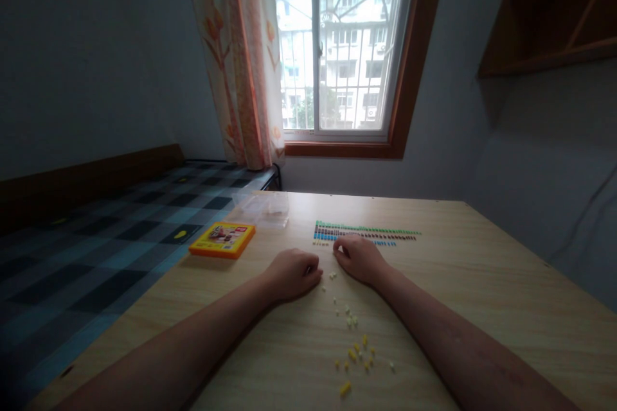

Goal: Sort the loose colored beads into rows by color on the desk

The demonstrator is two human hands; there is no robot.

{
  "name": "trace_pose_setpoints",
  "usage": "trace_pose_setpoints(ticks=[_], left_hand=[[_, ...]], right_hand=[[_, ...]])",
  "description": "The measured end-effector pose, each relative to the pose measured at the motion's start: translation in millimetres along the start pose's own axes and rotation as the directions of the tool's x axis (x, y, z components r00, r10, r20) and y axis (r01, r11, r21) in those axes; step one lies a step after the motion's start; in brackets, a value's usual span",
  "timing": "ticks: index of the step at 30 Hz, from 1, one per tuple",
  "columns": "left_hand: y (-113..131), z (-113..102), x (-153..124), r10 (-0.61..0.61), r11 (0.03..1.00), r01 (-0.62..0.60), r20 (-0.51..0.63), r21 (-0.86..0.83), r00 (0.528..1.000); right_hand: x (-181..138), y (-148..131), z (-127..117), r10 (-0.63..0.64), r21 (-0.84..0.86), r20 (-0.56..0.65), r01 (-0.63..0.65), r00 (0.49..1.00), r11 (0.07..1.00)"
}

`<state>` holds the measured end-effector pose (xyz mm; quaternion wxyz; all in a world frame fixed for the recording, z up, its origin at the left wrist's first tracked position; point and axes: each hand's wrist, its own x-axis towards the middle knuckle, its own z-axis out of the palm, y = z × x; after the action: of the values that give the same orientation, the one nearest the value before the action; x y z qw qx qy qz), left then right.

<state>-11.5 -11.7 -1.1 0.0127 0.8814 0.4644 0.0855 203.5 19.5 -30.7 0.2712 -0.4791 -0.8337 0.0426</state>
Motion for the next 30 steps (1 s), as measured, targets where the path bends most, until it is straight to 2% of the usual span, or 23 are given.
trace_pose_setpoints(ticks=[30], left_hand=[[-1.2,3.7,0.0,0.048,0.999,-0.048,-0.038,0.014,0.998]], right_hand=[[0.2,-0.6,-2.1,0.001,0.008,0.010,-0.001,1.000,1.000]])
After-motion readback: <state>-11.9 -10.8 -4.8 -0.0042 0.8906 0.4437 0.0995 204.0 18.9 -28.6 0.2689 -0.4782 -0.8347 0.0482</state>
